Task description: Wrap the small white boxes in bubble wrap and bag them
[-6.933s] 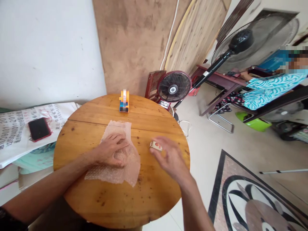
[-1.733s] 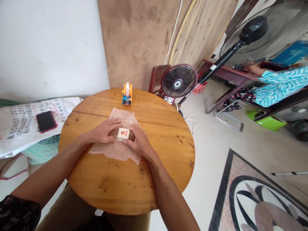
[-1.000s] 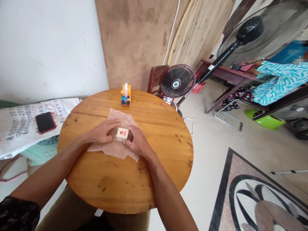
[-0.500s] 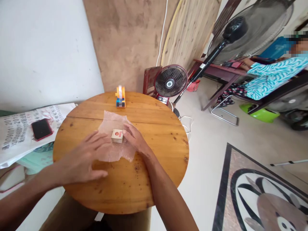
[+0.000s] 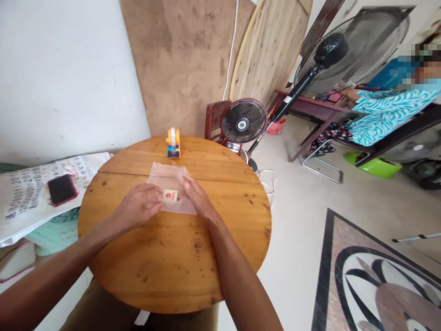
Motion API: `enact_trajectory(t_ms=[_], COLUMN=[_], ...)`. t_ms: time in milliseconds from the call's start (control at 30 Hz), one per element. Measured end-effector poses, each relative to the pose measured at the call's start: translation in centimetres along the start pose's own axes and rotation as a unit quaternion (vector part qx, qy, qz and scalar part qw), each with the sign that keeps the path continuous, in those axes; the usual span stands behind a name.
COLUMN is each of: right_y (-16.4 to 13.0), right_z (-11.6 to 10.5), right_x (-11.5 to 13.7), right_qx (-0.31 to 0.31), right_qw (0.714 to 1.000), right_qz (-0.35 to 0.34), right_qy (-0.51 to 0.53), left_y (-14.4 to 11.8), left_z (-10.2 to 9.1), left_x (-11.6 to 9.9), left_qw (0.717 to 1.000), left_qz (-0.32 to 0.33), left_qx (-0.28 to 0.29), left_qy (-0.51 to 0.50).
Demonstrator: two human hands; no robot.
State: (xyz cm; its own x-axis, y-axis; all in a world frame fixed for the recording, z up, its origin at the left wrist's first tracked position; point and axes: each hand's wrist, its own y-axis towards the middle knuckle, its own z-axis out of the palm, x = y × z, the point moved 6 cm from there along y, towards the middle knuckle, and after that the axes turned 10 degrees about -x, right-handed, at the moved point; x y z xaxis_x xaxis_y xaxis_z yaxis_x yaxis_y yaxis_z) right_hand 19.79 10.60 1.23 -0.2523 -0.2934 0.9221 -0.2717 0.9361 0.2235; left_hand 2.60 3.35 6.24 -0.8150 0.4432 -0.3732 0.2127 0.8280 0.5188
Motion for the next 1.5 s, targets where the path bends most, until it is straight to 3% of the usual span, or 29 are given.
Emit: enact_trajectory(t_ms=[167, 333, 500, 767, 1033, 1300, 1500], right_y=[-0.3, -0.4, 0.0, -0.2, -0.7, -0.7, -0.7], right_z=[-1.1, -0.7, 0.0, -0.1, -0.1, -0.4, -0.2], right_x=[0.9, 1.0, 0.1, 0.6, 0.9, 1.0, 1.4], right_qx=[0.011, 0.031, -0.019, -0.02, 0.0, 0.001, 0.005], right_qw=[0.995, 0.992, 0.992, 0.989, 0.99, 0.993, 0.995], right_qz=[0.027, 0.081, 0.105, 0.118, 0.124, 0.115, 0.1], right_qy=[0.096, 0.089, 0.069, 0.083, 0.071, 0.026, 0.001], left_y=[2.5, 2.2, 1.9, 1.6, 1.2, 1.1, 0.9], left_z=[1.6, 2.5, 2.8, 3.3, 3.8, 3.7, 4.1], left_x=[2.2, 2.7, 2.9, 3.1, 2.9, 2.6, 2.7], left_qw=[0.988, 0.969, 0.947, 0.919, 0.882, 0.905, 0.903], left_qz=[-0.147, -0.217, -0.232, -0.256, -0.282, -0.227, -0.231], left_qx=[0.044, 0.051, 0.029, 0.043, 0.118, 0.119, 0.115], left_qy=[-0.002, -0.104, -0.219, -0.297, -0.359, -0.34, -0.344])
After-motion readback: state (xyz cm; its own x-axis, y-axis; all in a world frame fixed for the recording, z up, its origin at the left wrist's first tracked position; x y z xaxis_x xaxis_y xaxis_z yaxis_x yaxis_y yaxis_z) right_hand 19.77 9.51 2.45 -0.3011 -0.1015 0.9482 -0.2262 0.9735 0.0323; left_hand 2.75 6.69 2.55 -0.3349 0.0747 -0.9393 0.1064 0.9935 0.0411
